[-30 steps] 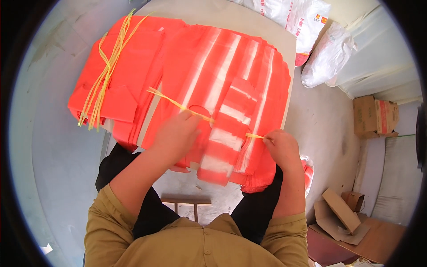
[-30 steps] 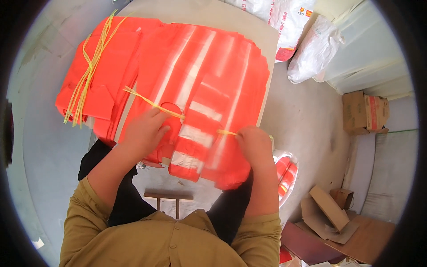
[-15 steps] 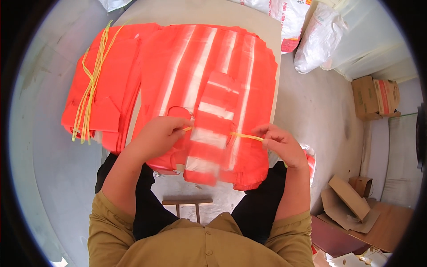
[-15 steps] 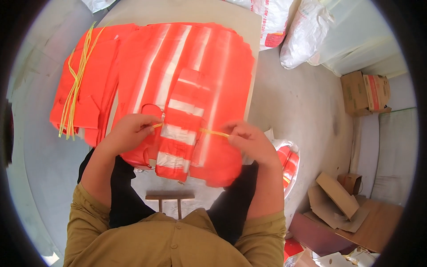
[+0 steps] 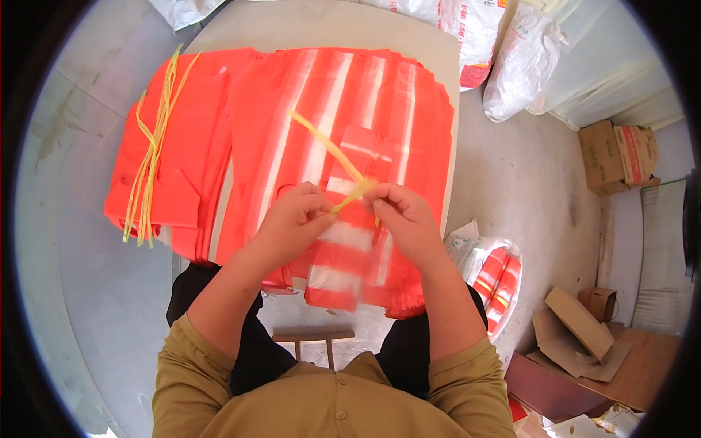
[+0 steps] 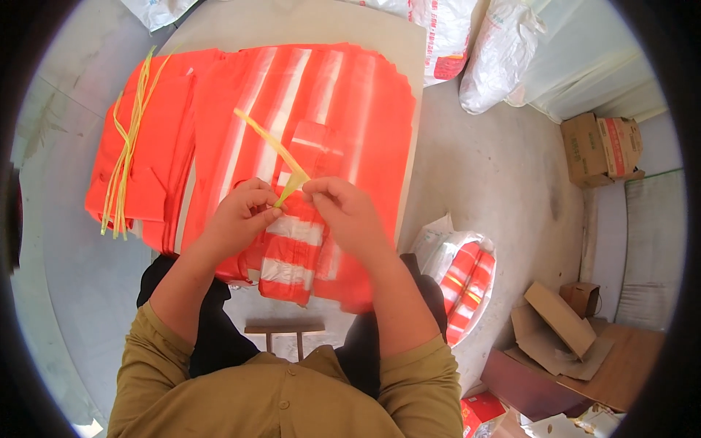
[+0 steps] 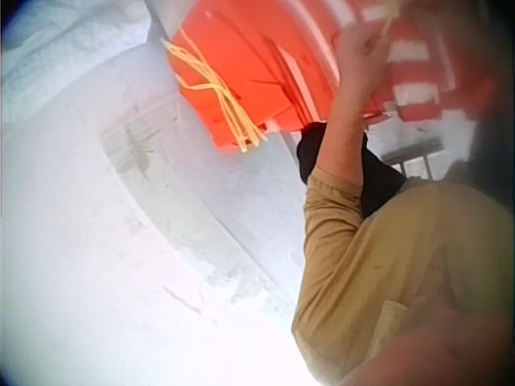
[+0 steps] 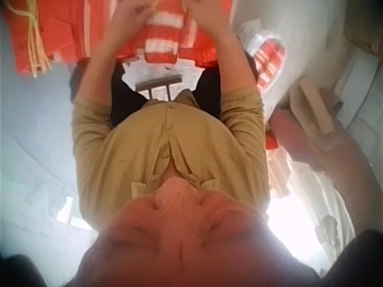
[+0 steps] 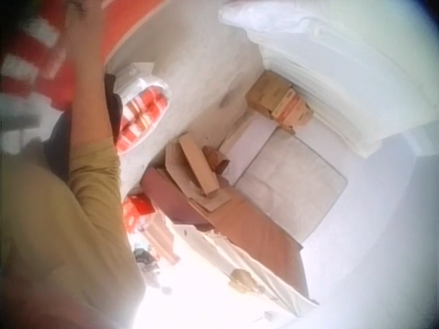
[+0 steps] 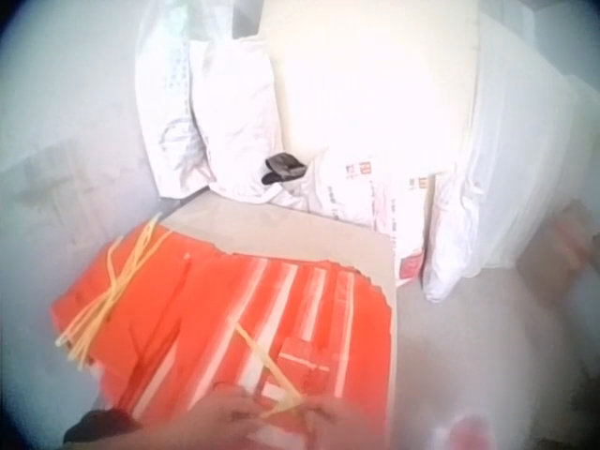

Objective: The person folds red and white striped fabric items by hand on a low table. They smooth the fabric, fold it into a compact rectangular shape, and secure it with a yellow rubber band. The finished bundles are placed into a white plastic bag on the floor.

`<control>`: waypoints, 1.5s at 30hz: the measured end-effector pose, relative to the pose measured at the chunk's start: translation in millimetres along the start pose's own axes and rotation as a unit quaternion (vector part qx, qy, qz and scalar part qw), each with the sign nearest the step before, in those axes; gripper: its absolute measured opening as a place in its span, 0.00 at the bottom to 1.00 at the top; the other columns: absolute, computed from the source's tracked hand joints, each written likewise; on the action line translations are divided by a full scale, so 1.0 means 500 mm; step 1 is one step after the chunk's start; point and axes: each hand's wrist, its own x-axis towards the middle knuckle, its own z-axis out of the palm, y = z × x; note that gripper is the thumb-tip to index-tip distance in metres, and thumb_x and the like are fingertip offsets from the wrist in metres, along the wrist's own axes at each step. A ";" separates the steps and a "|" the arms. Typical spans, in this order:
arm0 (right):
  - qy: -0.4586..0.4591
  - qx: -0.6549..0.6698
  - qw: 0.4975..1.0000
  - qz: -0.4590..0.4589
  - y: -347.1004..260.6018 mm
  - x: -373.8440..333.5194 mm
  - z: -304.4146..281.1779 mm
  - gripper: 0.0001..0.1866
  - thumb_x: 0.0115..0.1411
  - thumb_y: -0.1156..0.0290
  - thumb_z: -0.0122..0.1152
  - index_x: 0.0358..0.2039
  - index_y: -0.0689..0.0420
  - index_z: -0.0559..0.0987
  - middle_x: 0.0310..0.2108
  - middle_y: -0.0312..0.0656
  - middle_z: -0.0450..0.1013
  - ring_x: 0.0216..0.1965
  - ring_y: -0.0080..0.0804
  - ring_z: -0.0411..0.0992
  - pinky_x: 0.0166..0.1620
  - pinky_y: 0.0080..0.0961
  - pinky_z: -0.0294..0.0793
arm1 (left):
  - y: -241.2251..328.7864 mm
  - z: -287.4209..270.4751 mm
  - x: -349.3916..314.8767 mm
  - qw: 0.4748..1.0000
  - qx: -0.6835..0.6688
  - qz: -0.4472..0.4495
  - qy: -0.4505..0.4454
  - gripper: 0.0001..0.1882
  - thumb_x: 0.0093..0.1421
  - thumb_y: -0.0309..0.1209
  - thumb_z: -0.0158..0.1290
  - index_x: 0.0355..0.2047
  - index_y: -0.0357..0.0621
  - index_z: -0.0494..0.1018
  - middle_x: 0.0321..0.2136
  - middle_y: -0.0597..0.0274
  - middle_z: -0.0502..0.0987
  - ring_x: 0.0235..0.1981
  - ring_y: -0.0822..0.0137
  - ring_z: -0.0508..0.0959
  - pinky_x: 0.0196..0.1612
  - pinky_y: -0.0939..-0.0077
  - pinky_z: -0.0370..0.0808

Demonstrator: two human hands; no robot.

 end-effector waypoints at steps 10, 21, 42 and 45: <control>-0.025 -0.108 0.993 -0.036 -0.002 -0.002 0.052 0.05 0.68 0.77 0.59 0.43 0.60 0.77 0.39 0.44 0.79 0.40 0.34 0.78 0.44 0.30 0.77 | 0.017 0.026 -0.003 0.948 -0.316 -0.027 0.017 0.10 0.72 0.28 0.55 0.47 0.35 0.82 0.48 0.63 0.82 0.49 0.74 0.78 0.56 0.76 0.74; 0.119 -0.461 0.832 -0.286 0.022 -0.003 0.046 0.18 0.55 0.79 0.64 0.47 0.56 0.84 0.38 0.44 0.74 0.42 0.42 0.75 0.43 0.38 0.77 | 0.040 0.034 -0.005 0.953 0.194 0.184 0.143 0.08 0.61 0.26 0.63 0.41 0.42 0.83 0.30 0.58 0.82 0.34 0.62 0.81 0.36 0.67 0.76; 0.093 -0.507 0.835 -0.194 0.031 -0.007 0.007 0.09 0.66 0.67 0.63 0.32 0.59 0.82 0.32 0.43 0.74 0.38 0.45 0.74 0.42 0.40 0.76 | -0.002 0.006 0.012 0.923 0.302 0.131 0.198 0.07 0.63 0.30 0.61 0.36 0.38 0.83 0.31 0.52 0.81 0.36 0.52 0.80 0.40 0.58 0.77; 0.063 -0.550 0.819 -0.147 0.053 -0.019 -0.009 0.12 0.67 0.64 0.62 0.30 0.58 0.81 0.31 0.42 0.72 0.38 0.44 0.74 0.42 0.41 0.76 | -0.010 0.001 0.012 0.921 0.346 0.086 0.156 0.09 0.63 0.32 0.61 0.32 0.38 0.81 0.30 0.53 0.80 0.37 0.52 0.80 0.40 0.57 0.77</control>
